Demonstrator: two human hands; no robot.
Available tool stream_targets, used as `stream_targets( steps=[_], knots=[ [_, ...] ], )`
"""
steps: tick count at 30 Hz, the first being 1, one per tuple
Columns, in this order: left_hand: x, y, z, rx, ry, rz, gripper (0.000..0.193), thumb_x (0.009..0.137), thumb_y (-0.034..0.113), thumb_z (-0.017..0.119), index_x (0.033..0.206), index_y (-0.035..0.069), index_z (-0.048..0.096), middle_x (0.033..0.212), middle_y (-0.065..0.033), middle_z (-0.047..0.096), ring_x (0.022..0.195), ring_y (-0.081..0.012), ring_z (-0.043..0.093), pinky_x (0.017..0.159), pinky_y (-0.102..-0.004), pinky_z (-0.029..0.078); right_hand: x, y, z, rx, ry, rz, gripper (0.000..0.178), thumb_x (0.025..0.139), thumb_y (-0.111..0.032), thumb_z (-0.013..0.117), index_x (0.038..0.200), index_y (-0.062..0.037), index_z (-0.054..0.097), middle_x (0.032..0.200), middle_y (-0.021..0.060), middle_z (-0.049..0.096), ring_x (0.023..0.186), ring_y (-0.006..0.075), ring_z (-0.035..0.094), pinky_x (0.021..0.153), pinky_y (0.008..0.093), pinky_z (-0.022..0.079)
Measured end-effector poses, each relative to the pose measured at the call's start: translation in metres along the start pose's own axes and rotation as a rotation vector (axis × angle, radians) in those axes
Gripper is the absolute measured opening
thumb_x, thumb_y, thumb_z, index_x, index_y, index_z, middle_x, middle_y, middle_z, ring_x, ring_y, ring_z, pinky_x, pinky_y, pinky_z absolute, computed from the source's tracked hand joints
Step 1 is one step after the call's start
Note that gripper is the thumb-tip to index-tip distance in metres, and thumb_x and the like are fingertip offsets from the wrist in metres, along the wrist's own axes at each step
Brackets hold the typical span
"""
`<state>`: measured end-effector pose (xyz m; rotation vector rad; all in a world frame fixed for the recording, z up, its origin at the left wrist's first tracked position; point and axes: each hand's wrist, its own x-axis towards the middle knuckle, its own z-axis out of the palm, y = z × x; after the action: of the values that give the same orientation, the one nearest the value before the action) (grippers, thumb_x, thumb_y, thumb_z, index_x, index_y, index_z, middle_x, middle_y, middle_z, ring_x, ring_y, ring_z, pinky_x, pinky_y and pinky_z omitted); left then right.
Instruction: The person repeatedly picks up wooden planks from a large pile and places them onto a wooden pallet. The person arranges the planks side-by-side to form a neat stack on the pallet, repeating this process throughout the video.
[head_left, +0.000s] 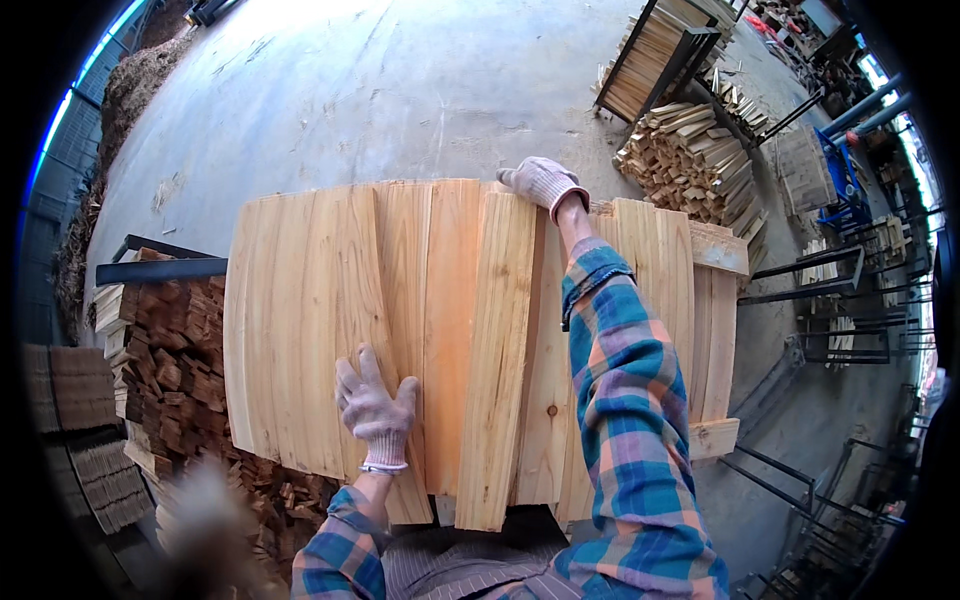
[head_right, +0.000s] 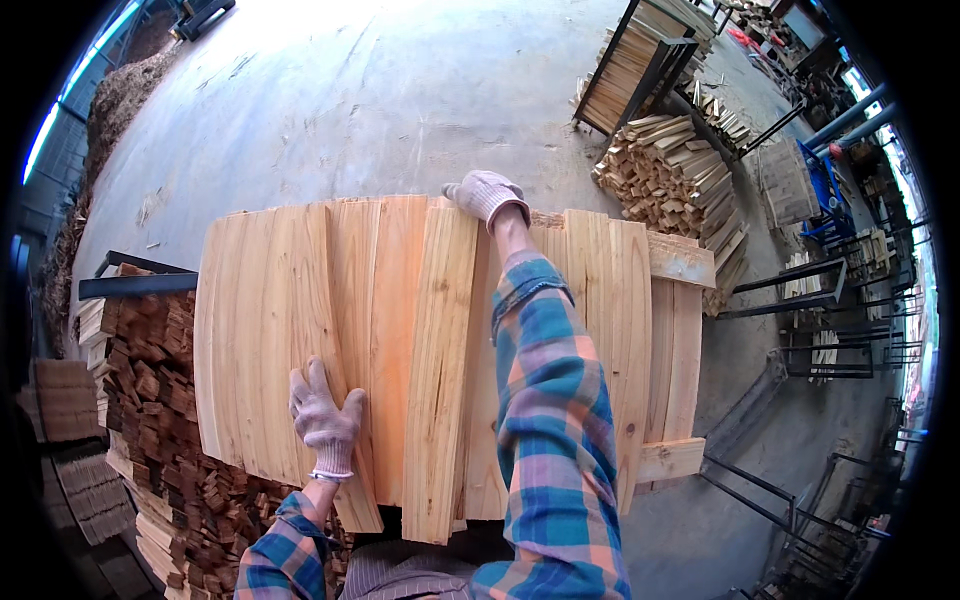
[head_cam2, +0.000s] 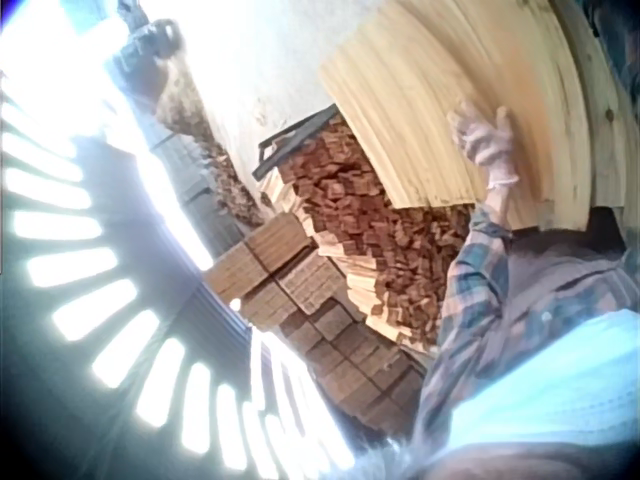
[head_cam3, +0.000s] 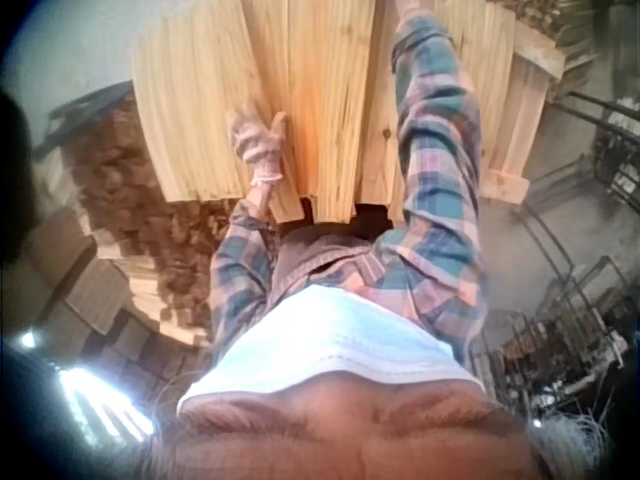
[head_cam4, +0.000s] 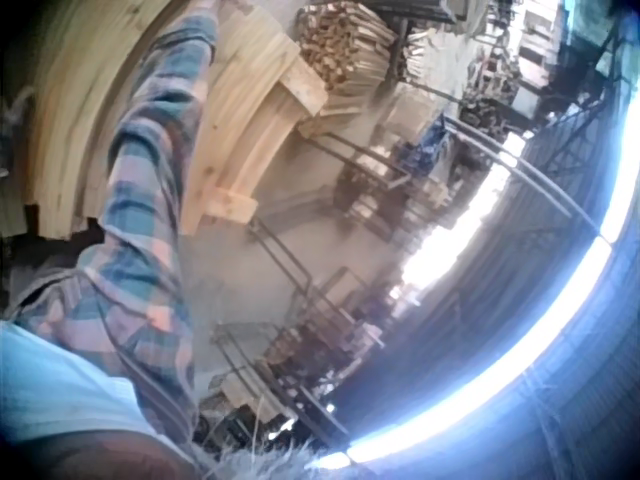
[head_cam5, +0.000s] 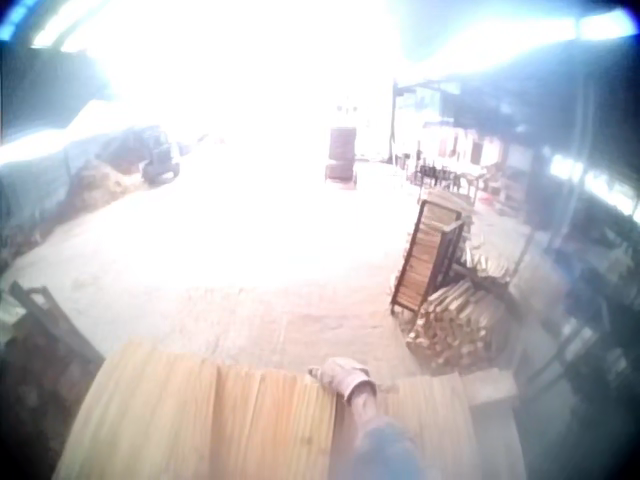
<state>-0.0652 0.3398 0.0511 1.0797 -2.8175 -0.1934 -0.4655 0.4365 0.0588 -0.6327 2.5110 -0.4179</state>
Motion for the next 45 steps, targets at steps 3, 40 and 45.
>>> stream_targets(
  steps=[3, 40, 45],
  knots=[
    [0.002, -0.004, 0.004, 0.033, 0.02, 0.031, 0.084, 0.071, 0.039, 0.077, 0.141, 0.01, 0.042, 0.14, -0.026, 0.035, 0.121, -0.0447, 0.043, 0.102, -0.0503, 0.038, -0.003, 0.004, 0.019, -0.09, 0.021, 0.003, 0.055, 0.092, -0.05, 0.048, 0.109, -0.0016, 0.068, 0.113, 0.02, 0.066, 0.108, 0.0363, 0.062, 0.093, 0.0438, 0.048],
    [0.044, -0.148, -0.031, 0.055, -0.037, 0.384, 0.08, 0.07, 0.044, 0.079, 0.136, 0.011, 0.047, 0.117, -0.017, 0.058, 0.105, -0.0347, 0.057, 0.089, -0.0422, 0.048, -0.541, -0.009, 0.267, 1.55, 1.328, 0.523, 0.097, 0.058, -0.026, 0.088, 0.135, 0.0065, 0.039, 0.107, 0.0129, 0.059, 0.096, 0.0287, 0.061, 0.084, 0.0369, 0.055],
    [0.047, -0.155, -0.026, 0.067, 0.008, 0.419, 0.078, 0.072, 0.043, 0.078, 0.135, 0.008, 0.047, 0.115, -0.0199, 0.059, 0.102, -0.0365, 0.058, 0.087, -0.0437, 0.049, -0.51, -0.024, 0.357, 1.893, 1.572, 0.516, 0.023, 0.082, -0.017, 0.067, 0.1, -0.0026, 0.061, 0.092, 0.0059, 0.065, 0.086, 0.0199, 0.061, 0.078, 0.036, 0.054]
  ],
)
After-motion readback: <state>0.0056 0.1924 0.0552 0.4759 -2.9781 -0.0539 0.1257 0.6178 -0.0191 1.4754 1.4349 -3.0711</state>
